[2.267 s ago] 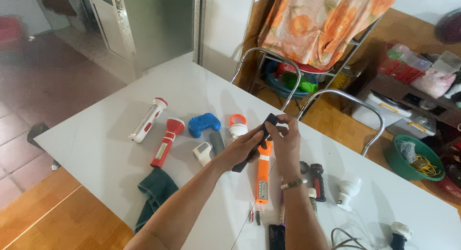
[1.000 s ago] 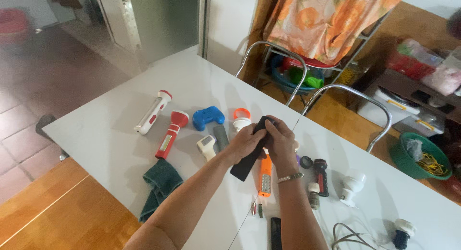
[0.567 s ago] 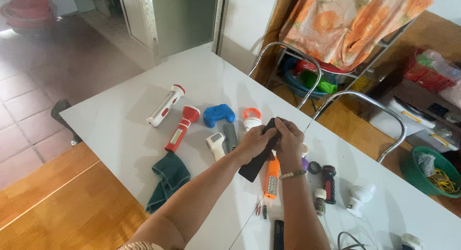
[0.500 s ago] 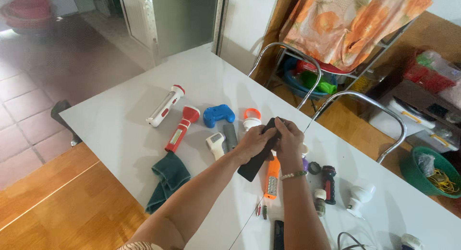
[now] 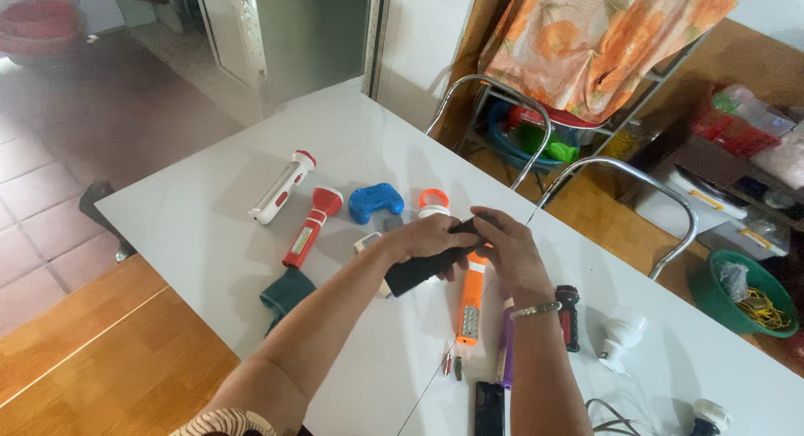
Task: The person inspects a variety of small electronic devices and tools laid out on a white table. They pick up items such as flashlights, a grater, and a game controller, opening battery compartments and manipulating parts to check their condition. The person handles each object individually, examining them closely before placing them back on the table.
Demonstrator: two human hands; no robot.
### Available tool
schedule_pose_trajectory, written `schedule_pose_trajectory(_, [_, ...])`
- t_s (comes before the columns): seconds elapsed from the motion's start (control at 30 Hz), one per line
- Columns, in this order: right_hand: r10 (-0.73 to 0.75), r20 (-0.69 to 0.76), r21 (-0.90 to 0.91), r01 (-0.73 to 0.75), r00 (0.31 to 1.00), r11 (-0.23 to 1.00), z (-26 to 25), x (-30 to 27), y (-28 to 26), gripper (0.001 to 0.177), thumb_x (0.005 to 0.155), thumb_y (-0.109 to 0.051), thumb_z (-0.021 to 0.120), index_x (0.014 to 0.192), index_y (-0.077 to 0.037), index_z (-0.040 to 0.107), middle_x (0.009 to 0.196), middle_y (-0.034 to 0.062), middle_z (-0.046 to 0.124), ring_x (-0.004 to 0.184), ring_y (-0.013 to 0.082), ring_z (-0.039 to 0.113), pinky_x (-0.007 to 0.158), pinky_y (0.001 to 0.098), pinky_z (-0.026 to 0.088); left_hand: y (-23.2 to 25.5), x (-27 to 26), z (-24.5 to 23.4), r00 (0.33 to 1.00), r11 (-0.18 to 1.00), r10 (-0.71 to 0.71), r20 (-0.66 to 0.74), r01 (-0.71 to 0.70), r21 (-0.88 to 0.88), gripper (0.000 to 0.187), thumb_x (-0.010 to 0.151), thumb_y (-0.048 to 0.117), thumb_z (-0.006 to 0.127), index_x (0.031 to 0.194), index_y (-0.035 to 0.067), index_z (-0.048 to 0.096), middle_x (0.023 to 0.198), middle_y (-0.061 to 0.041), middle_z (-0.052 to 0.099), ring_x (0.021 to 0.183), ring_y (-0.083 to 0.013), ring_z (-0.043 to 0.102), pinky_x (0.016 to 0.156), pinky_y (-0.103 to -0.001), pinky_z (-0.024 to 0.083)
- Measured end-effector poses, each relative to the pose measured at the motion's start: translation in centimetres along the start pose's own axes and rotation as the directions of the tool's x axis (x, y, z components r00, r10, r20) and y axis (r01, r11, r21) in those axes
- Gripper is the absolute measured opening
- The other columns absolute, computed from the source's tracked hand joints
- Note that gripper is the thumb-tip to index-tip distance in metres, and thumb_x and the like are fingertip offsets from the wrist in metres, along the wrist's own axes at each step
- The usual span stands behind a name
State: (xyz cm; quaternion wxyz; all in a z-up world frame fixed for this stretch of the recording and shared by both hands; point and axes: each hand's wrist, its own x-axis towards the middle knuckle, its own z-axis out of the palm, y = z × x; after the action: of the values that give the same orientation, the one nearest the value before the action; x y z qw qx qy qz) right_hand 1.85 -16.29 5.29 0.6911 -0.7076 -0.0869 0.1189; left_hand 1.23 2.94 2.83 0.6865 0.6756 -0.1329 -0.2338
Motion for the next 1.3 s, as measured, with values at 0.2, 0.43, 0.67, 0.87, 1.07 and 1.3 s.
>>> schedule_pose_trajectory(0.2, [0.017,-0.049,0.152,-0.009,0.999,0.988,0.1,-0.2,1.7,0.031,0.097,-0.013,0.062,0.120,0.007,0.065,0.107,0.0143,0.071,0.097,0.0216,0.070,0.081,0.0318,0.058,2.2,1.0,-1.6,0.997,0.790,0.021,-0.075,0.030,0.612,0.048,0.089,0.040,0.075,0.108,-0.003,0.066,0.089,-0.016,0.075,0.074,-0.0274,0.073,0.058,-0.039,0.059])
schedule_pose_trajectory(0.43, [0.091,-0.345,0.615,0.152,0.934,0.774,-1.5,3.2,6.7,0.028,0.101,-0.014,0.062,0.119,0.006,0.059,0.106,0.0167,0.066,0.086,0.0252,0.062,0.071,0.0400,0.051,1.5,0.8,0.9,0.439,0.621,0.767,-0.467,-0.329,0.711,0.034,0.095,0.038,0.075,0.102,0.005,0.068,0.093,-0.012,0.071,0.082,-0.0218,0.066,0.074,-0.035,0.054])
schedule_pose_trajectory(0.67, [0.161,-0.266,0.866,0.162,0.951,0.473,-0.3,5.4,8.7,0.031,0.105,-0.022,0.058,0.120,0.004,0.055,0.112,0.0177,0.063,0.097,0.0273,0.061,0.078,0.0390,0.053,-3.0,2.9,2.1,0.756,0.899,0.185,-0.628,-0.388,-0.202,0.050,0.102,0.053,0.058,0.120,0.007,0.063,0.103,0.002,0.068,0.094,-0.0051,0.063,0.078,-0.021,0.049])
schedule_pose_trajectory(0.87, [0.002,-0.178,0.863,0.156,0.984,0.480,3.4,3.4,7.3,0.033,0.105,-0.025,0.050,0.130,-0.004,0.056,0.122,0.0109,0.064,0.106,0.0230,0.063,0.084,0.0354,0.054,-0.6,5.6,2.4,0.862,0.689,0.277,-0.425,-0.486,-0.537,0.058,0.094,0.055,0.059,0.122,0.004,0.059,0.101,-0.013,0.073,0.096,-0.0203,0.073,0.086,-0.032,0.060])
schedule_pose_trajectory(1.07, [-0.059,-0.237,0.659,0.205,0.970,0.724,4.0,0.3,4.8,0.033,0.107,-0.025,0.053,0.130,-0.002,0.058,0.113,0.0089,0.066,0.093,0.0192,0.064,0.074,0.0347,0.051,0.4,5.2,2.4,0.892,0.716,0.200,-0.405,-0.416,-0.561,0.060,0.097,0.058,0.060,0.113,0.001,0.062,0.078,-0.012,0.067,0.072,-0.0233,0.073,0.067,-0.033,0.062])
schedule_pose_trajectory(1.3, [-0.150,-0.138,0.680,0.204,0.979,0.704,4.3,-3.1,3.2,0.031,0.109,-0.022,0.053,0.127,0.001,0.062,0.104,0.0090,0.066,0.085,0.0170,0.062,0.073,0.0319,0.051,1.5,5.1,2.7,0.900,0.702,0.107,-0.423,-0.370,-0.608,0.062,0.093,0.062,0.061,0.109,0.002,0.064,0.072,-0.007,0.065,0.057,-0.0161,0.063,0.049,-0.029,0.054])
